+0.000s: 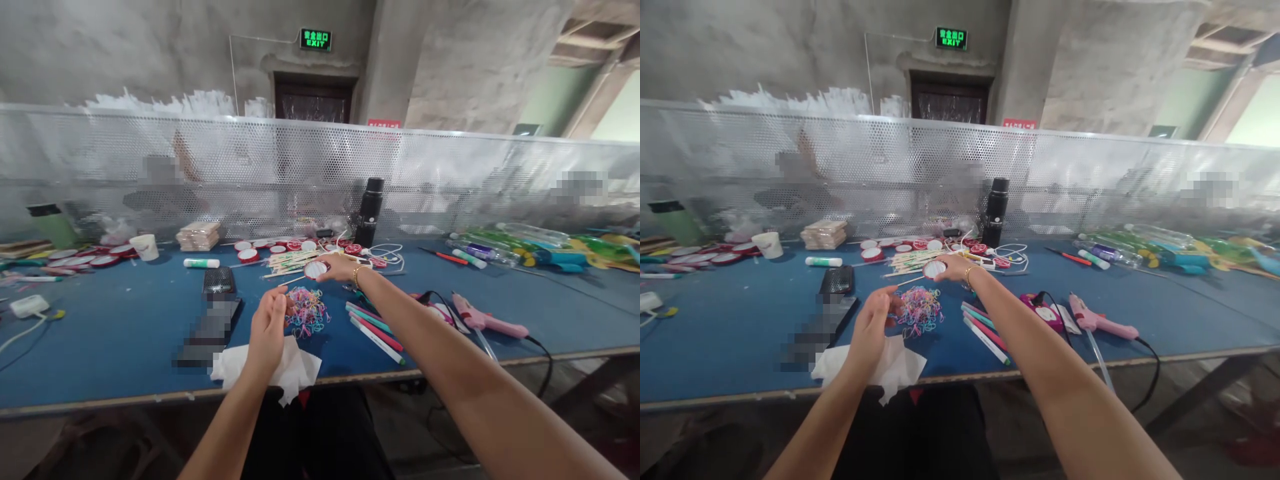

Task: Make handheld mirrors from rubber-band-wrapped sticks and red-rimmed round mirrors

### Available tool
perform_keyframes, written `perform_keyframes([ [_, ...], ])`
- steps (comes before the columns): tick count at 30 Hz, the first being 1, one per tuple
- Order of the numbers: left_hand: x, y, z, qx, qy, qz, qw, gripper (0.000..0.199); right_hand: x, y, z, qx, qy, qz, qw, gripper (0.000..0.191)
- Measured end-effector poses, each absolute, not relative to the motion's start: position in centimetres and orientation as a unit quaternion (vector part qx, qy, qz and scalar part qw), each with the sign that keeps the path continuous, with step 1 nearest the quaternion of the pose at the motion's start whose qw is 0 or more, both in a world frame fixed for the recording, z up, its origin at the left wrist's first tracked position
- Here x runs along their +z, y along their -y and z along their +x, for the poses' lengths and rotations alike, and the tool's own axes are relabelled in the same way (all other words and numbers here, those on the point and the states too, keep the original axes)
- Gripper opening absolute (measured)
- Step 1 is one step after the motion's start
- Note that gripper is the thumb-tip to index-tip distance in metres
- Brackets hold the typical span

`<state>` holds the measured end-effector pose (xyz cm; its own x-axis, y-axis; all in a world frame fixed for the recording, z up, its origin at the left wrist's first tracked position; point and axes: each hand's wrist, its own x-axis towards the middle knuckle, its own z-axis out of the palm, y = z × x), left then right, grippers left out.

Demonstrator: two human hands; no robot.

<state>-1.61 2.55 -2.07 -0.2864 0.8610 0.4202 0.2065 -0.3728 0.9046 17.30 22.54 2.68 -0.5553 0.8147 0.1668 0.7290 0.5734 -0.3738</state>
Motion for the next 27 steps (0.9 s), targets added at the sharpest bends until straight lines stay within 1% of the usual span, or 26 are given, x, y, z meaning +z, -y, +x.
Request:
perform_keyframes([
  [2, -2.0, -2.5, -1.6, 0.624, -0.502, 0.536, 0.265, 0.06, 1.9, -23.5, 16.3, 0.134, 0.874, -0.447, 0.136, 0.064],
  [4, -2.0, -2.4, -1.6, 0.619, -0.502, 0.539, 0.272, 0.058, 1.2, -23.9, 15.4, 0.128, 0.872, -0.457, 0.119, 0.071],
  [6, -2.0, -2.4, -1.7, 0.616, -0.501, 0.541, 0.277, 0.057, 1.0, -23.9, 14.9, 0.112, 0.867, -0.472, 0.112, 0.079],
  [8, -2.0, -2.4, -1.7, 0.612, -0.504, 0.543, 0.275, 0.056, 1.4, -23.6, 14.9, 0.091, 0.861, -0.486, 0.114, 0.081],
  [9, -2.0, -2.5, -1.8, 0.611, -0.505, 0.545, 0.275, 0.056, 1.9, -23.3, 15.1, 0.081, 0.86, -0.491, 0.116, 0.078],
  [12, -2.0, -2.5, -1.8, 0.608, -0.502, 0.549, 0.278, 0.056, 4.1, -21.0, 16.7, 0.058, 0.864, -0.486, 0.118, 0.061],
  [15, -2.1, -2.4, -1.8, 0.609, -0.496, 0.552, 0.281, 0.055, 5.7, -15.9, 19.2, 0.041, 0.87, -0.474, 0.128, 0.048],
  [16, -2.1, -2.4, -1.8, 0.611, -0.493, 0.552, 0.281, 0.054, 5.7, -13.6, 19.9, 0.029, 0.872, -0.466, 0.147, 0.045],
  [18, -2.0, -2.3, -1.8, 0.613, -0.49, 0.551, 0.284, 0.054, 4.7, -8.8, 20.9, 0.0, 0.861, -0.439, 0.255, 0.036],
  [19, -1.9, -2.2, -1.8, 0.612, -0.491, 0.551, 0.285, 0.054, 3.7, -6.5, 21.1, -0.008, 0.848, -0.434, 0.305, 0.031],
  [21, -1.7, -2.2, -1.7, 0.609, -0.497, 0.547, 0.288, 0.055, 1.1, -2.9, 21.0, -0.02, 0.834, -0.408, 0.371, 0.02],
  [23, -1.4, -2.1, -1.7, 0.607, -0.504, 0.54, 0.293, 0.059, -1.7, -0.7, 20.5, -0.007, 0.822, -0.397, 0.408, 0.017],
  [27, -1.2, -2.4, -1.7, 0.617, -0.507, 0.517, 0.307, 0.063, -5.2, 0.2, 19.3, 0.06, 0.812, -0.381, 0.438, 0.014],
])
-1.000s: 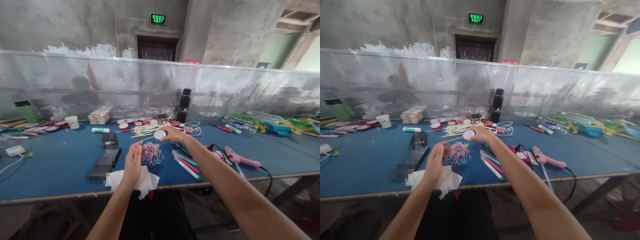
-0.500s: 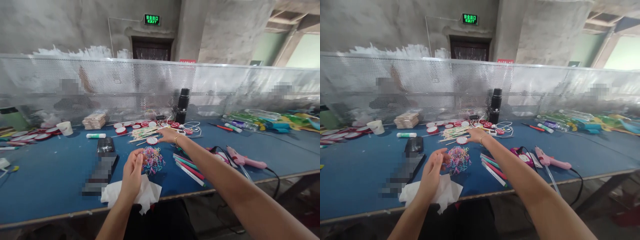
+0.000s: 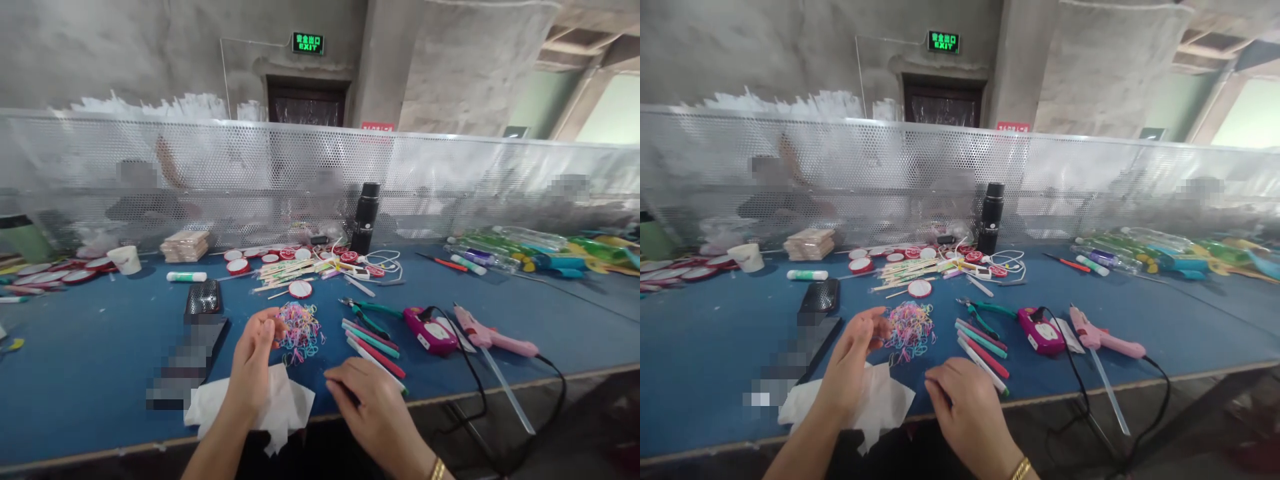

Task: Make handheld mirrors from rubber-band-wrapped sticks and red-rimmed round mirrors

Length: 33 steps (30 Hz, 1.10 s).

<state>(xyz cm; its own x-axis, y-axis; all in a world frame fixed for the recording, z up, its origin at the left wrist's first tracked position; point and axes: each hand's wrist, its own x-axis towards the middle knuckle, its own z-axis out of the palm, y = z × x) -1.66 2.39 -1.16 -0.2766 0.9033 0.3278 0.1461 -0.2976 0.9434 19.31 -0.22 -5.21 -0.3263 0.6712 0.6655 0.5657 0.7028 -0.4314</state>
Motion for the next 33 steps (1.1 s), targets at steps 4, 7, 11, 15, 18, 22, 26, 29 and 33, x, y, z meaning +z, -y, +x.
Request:
perform_keyframes([
  [4, -0.3, -2.5, -1.9, 0.578, -0.522, 0.547, 0.307, 0.053, -6.3, -0.1, 18.8, 0.055, 0.815, -0.371, 0.442, 0.014],
  [7, 1.0, -2.4, -2.1, 0.455, -0.535, 0.668, 0.247, 0.036, -6.4, -0.2, 18.8, 0.04, 0.822, -0.368, 0.433, 0.015],
  [11, 2.3, -2.9, -2.2, 0.329, -0.524, 0.777, 0.119, 0.025, -6.4, -0.4, 18.8, 0.031, 0.835, -0.358, 0.417, 0.016],
  [15, 1.8, -4.1, -2.2, 0.341, -0.51, 0.786, 0.081, 0.024, -6.4, -0.8, 18.9, 0.029, 0.849, -0.355, 0.391, 0.017],
  [18, 0.7, -4.7, -2.4, 0.362, -0.509, 0.779, 0.053, 0.022, -6.2, -1.1, 19.2, 0.034, 0.865, -0.359, 0.349, 0.015],
  [22, -0.3, -4.6, -2.4, 0.363, -0.484, 0.795, 0.043, 0.019, -5.0, -1.7, 19.7, 0.059, 0.896, -0.373, 0.234, 0.015],
  [26, -0.3, -4.4, -2.0, 0.316, -0.468, 0.825, 0.04, 0.019, -3.1, -2.0, 19.9, 0.099, 0.907, -0.38, 0.151, 0.021],
  [29, -0.3, -4.3, -1.7, 0.289, -0.459, 0.839, 0.046, 0.018, -1.4, -1.9, 20.1, 0.12, 0.906, -0.376, 0.156, 0.022],
  [33, -0.6, -4.2, -1.8, 0.299, -0.47, 0.829, 0.041, 0.022, 1.9, -2.3, 20.2, 0.11, 0.907, -0.363, 0.184, 0.019],
])
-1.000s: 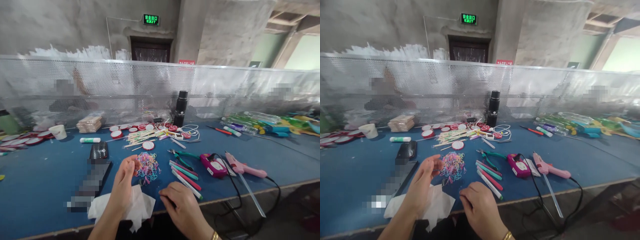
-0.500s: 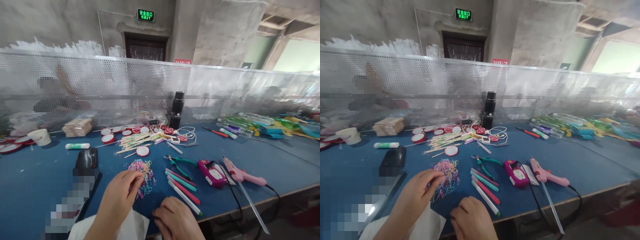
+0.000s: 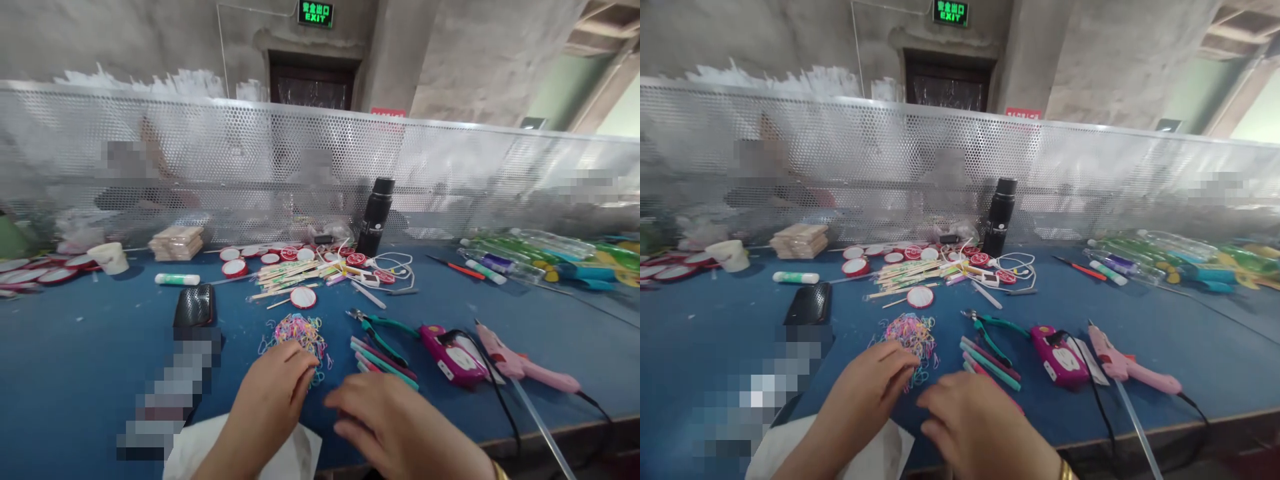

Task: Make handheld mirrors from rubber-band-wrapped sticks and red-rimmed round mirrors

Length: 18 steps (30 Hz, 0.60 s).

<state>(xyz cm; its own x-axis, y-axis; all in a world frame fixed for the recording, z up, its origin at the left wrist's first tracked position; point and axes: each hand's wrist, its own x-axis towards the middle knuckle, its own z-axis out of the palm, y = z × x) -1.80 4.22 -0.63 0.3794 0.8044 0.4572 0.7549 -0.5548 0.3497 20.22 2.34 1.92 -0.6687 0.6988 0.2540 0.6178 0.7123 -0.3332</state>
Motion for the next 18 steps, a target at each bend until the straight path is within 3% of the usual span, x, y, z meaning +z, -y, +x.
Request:
perform_keyframes([
  [9, -0.7, -4.1, -1.8, 0.301, -0.472, 0.826, 0.063, 0.037, 7.9, -5.9, 19.7, 0.014, 0.906, -0.376, 0.192, 0.018],
  [18, -1.3, -4.4, -2.1, 0.315, -0.479, 0.816, 0.075, 0.038, 1.6, -5.1, 20.1, 0.016, 0.876, -0.451, 0.168, 0.015],
])
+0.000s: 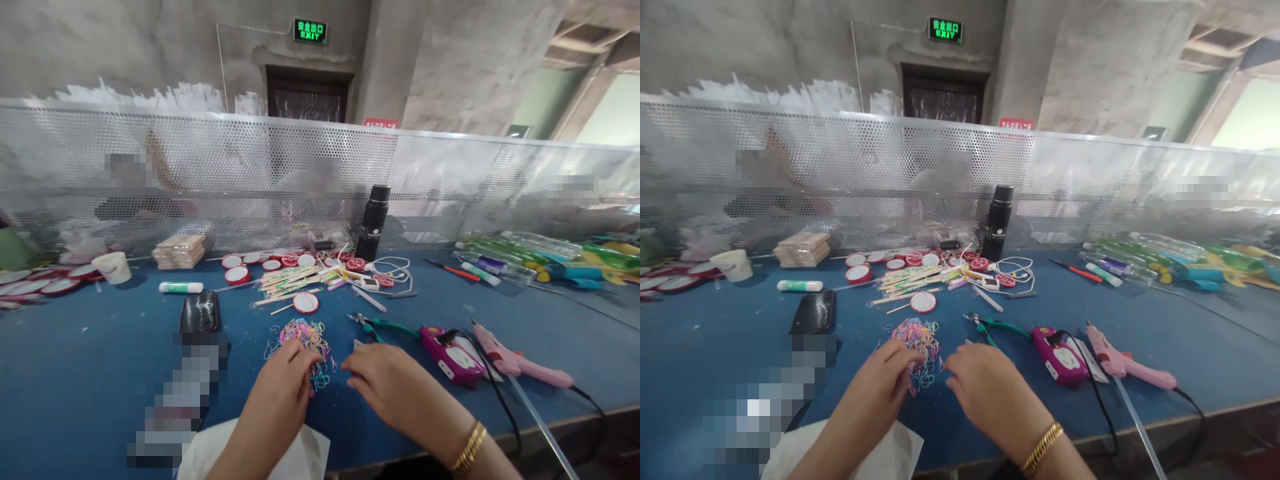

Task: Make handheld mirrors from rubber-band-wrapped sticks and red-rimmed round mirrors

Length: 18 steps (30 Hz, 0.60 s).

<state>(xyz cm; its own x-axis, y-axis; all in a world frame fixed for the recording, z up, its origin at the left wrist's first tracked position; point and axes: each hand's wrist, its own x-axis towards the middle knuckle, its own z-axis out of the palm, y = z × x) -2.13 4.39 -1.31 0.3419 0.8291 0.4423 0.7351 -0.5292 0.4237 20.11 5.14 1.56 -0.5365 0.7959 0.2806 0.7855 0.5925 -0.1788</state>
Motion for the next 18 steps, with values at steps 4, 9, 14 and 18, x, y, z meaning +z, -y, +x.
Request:
perform_keyframes([
  [4, -1.0, -4.1, -2.1, 0.291, -0.485, 0.82, 0.083, 0.026, -1.7, -4.1, 20.5, 0.031, 0.866, -0.461, 0.19, 0.02],
  [9, -0.4, -3.9, -1.8, 0.253, -0.478, 0.835, 0.105, 0.014, -3.7, -3.3, 19.9, -0.026, 0.856, -0.46, 0.235, 0.019],
  [14, -0.1, -3.9, -1.5, 0.254, -0.469, 0.841, 0.093, 0.012, -4.5, -3.0, 18.8, -0.123, 0.844, -0.451, 0.262, 0.018],
  [18, -0.3, -3.8, -1.5, 0.248, -0.484, 0.835, 0.089, 0.011, -5.1, -3.0, 18.4, -0.122, 0.837, -0.431, 0.314, 0.02],
])
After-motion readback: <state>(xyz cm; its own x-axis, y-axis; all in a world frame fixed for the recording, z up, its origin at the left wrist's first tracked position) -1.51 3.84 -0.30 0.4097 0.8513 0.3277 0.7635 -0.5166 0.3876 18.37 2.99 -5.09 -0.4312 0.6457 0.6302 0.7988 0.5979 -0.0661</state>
